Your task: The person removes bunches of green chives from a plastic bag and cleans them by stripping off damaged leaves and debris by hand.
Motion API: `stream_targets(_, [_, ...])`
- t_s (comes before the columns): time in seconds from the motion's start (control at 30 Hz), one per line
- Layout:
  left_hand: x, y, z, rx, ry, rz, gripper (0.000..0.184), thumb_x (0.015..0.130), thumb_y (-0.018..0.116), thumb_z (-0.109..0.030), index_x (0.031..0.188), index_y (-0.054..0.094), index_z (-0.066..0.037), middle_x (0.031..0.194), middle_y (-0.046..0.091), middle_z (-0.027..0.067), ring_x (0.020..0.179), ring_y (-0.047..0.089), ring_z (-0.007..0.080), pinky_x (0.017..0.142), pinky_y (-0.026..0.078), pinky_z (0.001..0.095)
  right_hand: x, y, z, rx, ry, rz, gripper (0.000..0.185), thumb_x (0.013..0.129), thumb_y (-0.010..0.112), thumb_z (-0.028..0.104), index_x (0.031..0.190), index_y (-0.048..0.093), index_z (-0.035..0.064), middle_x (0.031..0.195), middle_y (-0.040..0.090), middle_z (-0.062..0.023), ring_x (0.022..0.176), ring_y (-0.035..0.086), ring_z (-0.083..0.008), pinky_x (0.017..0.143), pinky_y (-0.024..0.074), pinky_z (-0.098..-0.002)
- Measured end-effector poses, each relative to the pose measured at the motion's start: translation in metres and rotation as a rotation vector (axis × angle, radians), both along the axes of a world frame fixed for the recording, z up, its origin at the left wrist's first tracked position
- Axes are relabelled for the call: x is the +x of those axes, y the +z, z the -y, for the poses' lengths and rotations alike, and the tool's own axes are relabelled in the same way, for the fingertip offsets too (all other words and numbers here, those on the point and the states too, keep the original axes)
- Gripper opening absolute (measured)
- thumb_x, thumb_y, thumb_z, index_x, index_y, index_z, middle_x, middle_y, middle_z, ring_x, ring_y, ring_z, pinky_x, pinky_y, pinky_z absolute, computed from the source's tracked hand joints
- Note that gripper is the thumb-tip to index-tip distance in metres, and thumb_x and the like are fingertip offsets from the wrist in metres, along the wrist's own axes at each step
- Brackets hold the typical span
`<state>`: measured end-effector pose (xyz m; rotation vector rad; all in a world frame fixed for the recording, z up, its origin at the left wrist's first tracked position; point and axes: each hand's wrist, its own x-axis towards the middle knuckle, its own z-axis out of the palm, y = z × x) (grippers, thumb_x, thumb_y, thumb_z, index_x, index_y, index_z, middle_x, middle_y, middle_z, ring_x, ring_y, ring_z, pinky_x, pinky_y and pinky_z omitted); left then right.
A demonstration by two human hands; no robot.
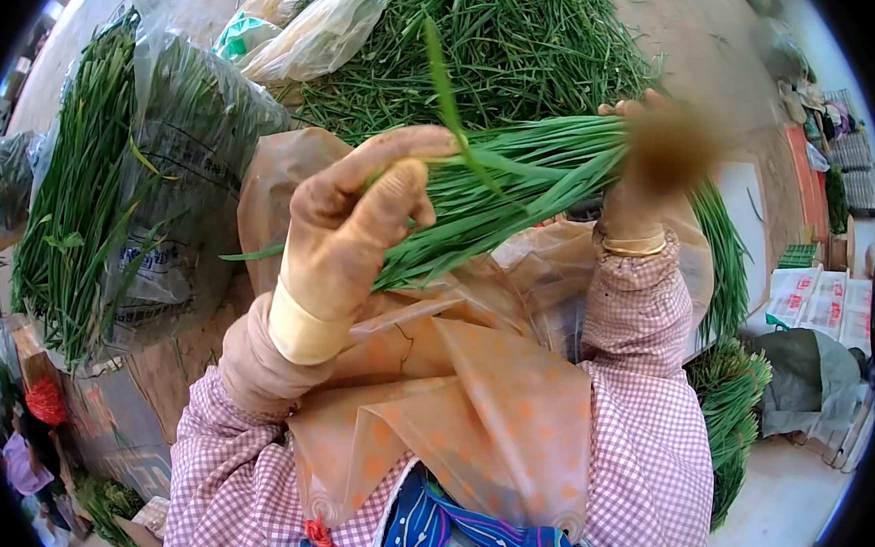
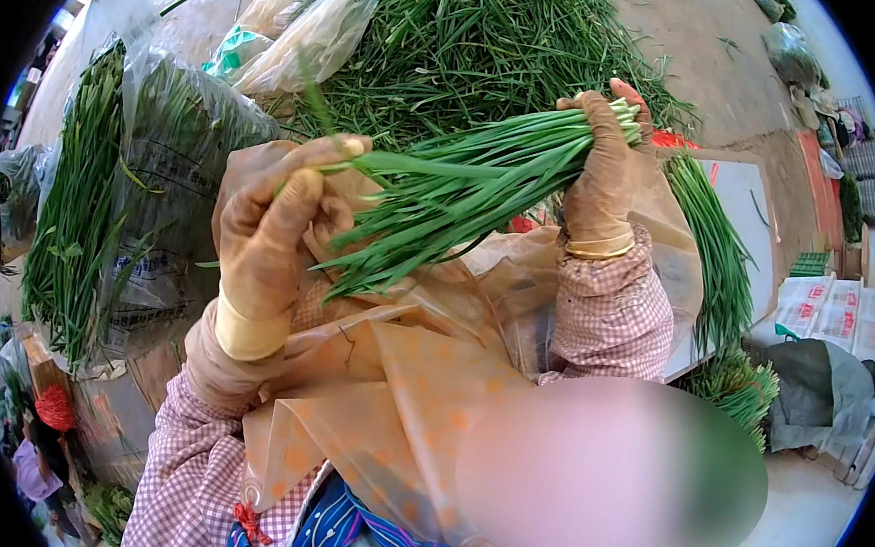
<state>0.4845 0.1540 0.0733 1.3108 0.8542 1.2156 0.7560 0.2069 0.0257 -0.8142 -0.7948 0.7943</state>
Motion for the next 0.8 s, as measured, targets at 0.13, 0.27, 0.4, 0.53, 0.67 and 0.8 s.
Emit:
stream_targets(0.13, [0.009,0.0,-0.013,-0.227,-0.131,0.427,0.033,0.099,0.047,-0.028,0.116,0.059,-0.003,0.117,0.06,0.0194,0.071,0.064,0.0144,0.057,0.05,0.0208,-0.019,0.007,0.005,-0.125,-0.054,0.216,0.036,0.082,0.069,0.004,0.115,0.053,0.006,0.084,0.066,-0.0102,0.075,0.064,-0.0161,0.068,0.0525,-0.028])
stream_targets(0.27, [0.013,-0.001,-0.034,-0.294,-0.249,0.763,0.035,0.099,0.046,-0.033,0.118,0.056,-0.006,0.119,0.059,0.0184,0.076,0.066,0.02,0.058,0.055,0.0264,-0.041,-0.002,0.009,-0.105,-0.038,0.432,0.034,0.082,0.07,0.002,0.113,0.057,0.0065,0.085,0.063,-0.0016,0.075,0.058,-0.0071,0.072,0.0479,-0.0209])
stream_targets(0.4, [0.01,0.024,-0.058,-0.316,-0.487,1.093,0.03,0.1,0.043,-0.025,0.115,0.056,-0.003,0.088,0.054,0.0066,0.075,0.053,0.0174,0.067,0.047,0.0334,-0.049,-0.021,0.013,-0.127,0.082,0.488,0.033,0.082,0.069,0.0,0.113,0.058,0.0054,0.084,0.057,0.0051,0.073,0.051,-0.0033,0.07,0.0443,-0.018])
stream_targets(0.53, [-0.029,0.069,-0.096,0.026,-0.555,0.923,0.027,0.097,0.046,-0.02,0.109,0.057,0.001,0.087,0.055,0.0051,0.077,0.051,0.0165,0.07,0.044,0.0322,-0.037,-0.027,0.013,-0.186,0.103,0.371,0.033,0.082,0.068,-0.001,0.112,0.058,0.0054,0.08,0.062,0.0008,0.071,0.056,-0.0064,0.067,0.047,-0.0203])
stream_targets(0.67, [-0.028,0.05,-0.09,0.155,-0.054,0.025,0.038,0.095,0.051,-0.03,0.12,0.057,-0.002,0.11,0.061,0.0104,0.097,0.056,0.0175,0.078,0.045,0.031,-0.02,0.001,0.008,-0.27,0.062,0.141,0.031,0.082,0.068,0.003,0.112,0.057,0.0055,0.08,0.066,-0.0077,0.071,0.064,-0.0156,0.063,0.0535,-0.0276])
stream_targets(0.8, [-0.014,-0.003,-0.073,0.345,0.081,-0.543,0.047,0.086,0.068,-0.028,0.126,0.056,-0.008,0.114,0.064,0.0081,0.101,0.06,0.0173,0.085,0.049,0.0307,-0.004,0.01,0.004,-0.117,0.072,0.115,0.034,0.084,0.067,0.006,0.115,0.054,0.0052,0.08,0.065,-0.009,0.073,0.065,-0.0197,0.066,0.0554,-0.0301])
